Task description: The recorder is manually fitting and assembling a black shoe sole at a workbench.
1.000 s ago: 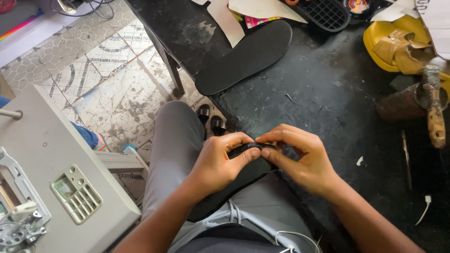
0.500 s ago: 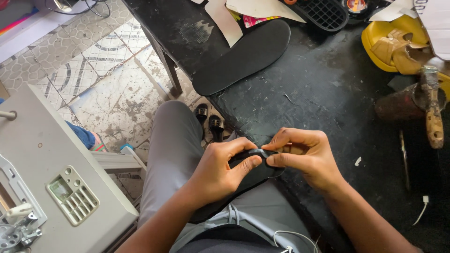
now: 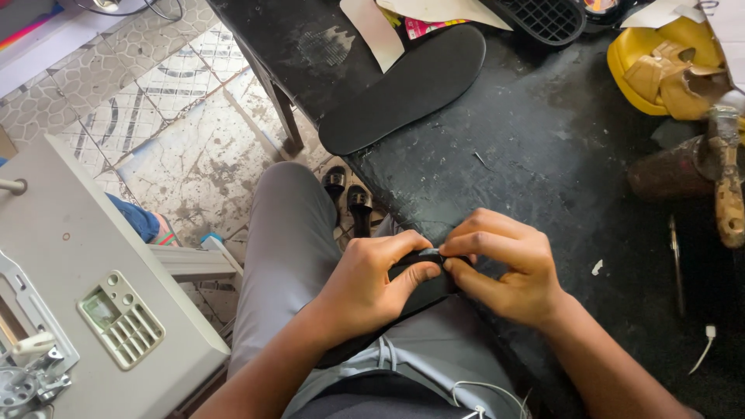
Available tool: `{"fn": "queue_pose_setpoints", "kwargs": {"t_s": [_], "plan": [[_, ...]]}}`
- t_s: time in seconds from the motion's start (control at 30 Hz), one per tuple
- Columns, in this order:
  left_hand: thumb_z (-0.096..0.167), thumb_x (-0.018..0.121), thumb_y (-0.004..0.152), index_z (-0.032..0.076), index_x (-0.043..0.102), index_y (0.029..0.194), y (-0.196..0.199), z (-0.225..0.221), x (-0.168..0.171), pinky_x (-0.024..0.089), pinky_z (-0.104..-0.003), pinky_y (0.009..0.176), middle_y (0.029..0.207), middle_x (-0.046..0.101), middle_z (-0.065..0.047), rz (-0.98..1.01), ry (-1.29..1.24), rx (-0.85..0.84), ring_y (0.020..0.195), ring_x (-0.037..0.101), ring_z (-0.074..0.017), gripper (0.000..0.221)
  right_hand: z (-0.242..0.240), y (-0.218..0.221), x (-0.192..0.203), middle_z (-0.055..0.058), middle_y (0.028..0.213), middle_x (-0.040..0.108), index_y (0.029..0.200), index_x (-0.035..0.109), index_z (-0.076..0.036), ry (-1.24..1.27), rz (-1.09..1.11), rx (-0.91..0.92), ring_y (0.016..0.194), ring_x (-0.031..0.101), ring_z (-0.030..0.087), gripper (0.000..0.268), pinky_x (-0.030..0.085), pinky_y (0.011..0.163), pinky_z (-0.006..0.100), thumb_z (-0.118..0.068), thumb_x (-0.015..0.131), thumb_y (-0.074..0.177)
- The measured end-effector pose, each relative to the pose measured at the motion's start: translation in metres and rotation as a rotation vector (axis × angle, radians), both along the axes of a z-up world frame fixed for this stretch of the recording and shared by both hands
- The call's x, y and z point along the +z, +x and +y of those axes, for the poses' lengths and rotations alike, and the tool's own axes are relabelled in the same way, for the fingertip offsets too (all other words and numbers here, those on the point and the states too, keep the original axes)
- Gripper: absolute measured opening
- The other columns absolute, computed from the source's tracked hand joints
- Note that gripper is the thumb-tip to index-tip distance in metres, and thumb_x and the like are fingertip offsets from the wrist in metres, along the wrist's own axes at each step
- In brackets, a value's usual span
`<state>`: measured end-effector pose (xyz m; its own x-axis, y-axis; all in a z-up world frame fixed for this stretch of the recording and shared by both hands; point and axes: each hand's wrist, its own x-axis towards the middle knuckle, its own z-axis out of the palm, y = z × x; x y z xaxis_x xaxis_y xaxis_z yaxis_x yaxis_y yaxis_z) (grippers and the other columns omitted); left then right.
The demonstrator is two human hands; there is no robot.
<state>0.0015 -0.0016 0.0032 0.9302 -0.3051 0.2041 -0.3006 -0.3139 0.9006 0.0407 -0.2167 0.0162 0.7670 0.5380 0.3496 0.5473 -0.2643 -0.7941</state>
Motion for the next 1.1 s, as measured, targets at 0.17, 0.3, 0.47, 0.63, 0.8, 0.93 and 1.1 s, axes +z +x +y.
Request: {"fn": "queue_pose_setpoints", "kwargs": {"t_s": [0.17,0.3,0.47,0.63,0.8,0.93,1.1], "plan": [[0.019,0.075,0.092,0.002,0.069,0.103,0.002,0.0,0.001,0.054,-0.035,0.068,0.086,0.072,-0.017,0.041,-0.045,-0.03,0.08,0.075,-0.0308,0.021,-0.001,-0.004,-0.014,0.009,0.09,0.069,0.093,0.068,0.0,0.081,-0.198,0.043,0.08,0.068,0.018,0.019,0.054,0.071,0.028,0.007,0.073,0.076],[0.02,0.074,0.093,0.002,0.069,0.104,0.004,0.0,0.002,0.053,-0.032,0.066,0.085,0.072,-0.014,0.087,-0.111,-0.044,0.075,0.074,-0.0229,0.021,-0.003,-0.013,-0.03,0.009,0.093,0.07,0.095,0.065,0.002,0.195,0.016,-0.086,0.081,0.067,0.015,0.015,0.054,0.072,0.027,0.009,0.071,0.083],[0.02,0.075,0.093,0.002,0.07,0.101,0.004,0.001,-0.001,0.05,-0.029,0.062,0.079,0.071,-0.012,0.127,-0.103,0.002,0.066,0.067,-0.0158,0.02,0.002,-0.01,-0.009,0.011,0.095,0.071,0.1,0.069,0.003,0.152,0.18,-0.106,0.082,0.064,0.014,0.019,0.053,0.072,0.025,0.008,0.074,0.082],[0.02,0.075,0.092,0.002,0.071,0.099,0.001,-0.003,0.003,0.049,-0.028,0.06,0.076,0.07,-0.011,0.16,-0.099,0.043,0.063,0.065,-0.0137,0.019,0.002,-0.01,0.001,0.011,0.096,0.07,0.095,0.069,0.002,0.112,0.031,-0.104,0.079,0.065,0.014,0.02,0.052,0.069,0.025,0.007,0.077,0.077],[0.018,0.074,0.094,0.001,0.071,0.099,-0.003,-0.006,-0.005,0.052,-0.026,0.066,0.082,0.074,-0.011,0.11,-0.161,0.09,0.074,0.071,-0.0103,0.019,0.007,-0.006,0.005,0.015,0.09,0.068,0.091,0.067,0.005,0.065,-0.38,-0.069,0.075,0.068,0.025,0.021,0.055,0.067,0.032,0.009,0.079,0.074],[0.018,0.074,0.093,0.0,0.071,0.098,-0.004,-0.007,-0.007,0.052,-0.026,0.065,0.08,0.075,-0.01,0.172,-0.197,0.099,0.073,0.069,-0.0099,0.019,-0.001,0.002,-0.002,0.017,0.092,0.067,0.092,0.067,0.009,0.043,-0.503,0.038,0.079,0.07,0.029,0.03,0.057,0.07,0.034,0.006,0.076,0.064],[0.015,0.075,0.092,-0.001,0.072,0.097,-0.001,-0.009,-0.011,0.052,-0.027,0.065,0.081,0.075,-0.01,0.175,-0.196,0.125,0.073,0.069,-0.0099,0.017,-0.004,0.014,0.0,0.02,0.094,0.067,0.097,0.068,0.01,-0.036,-0.683,0.218,0.081,0.069,0.032,0.04,0.058,0.072,0.039,-0.01,0.067,0.063]]}}
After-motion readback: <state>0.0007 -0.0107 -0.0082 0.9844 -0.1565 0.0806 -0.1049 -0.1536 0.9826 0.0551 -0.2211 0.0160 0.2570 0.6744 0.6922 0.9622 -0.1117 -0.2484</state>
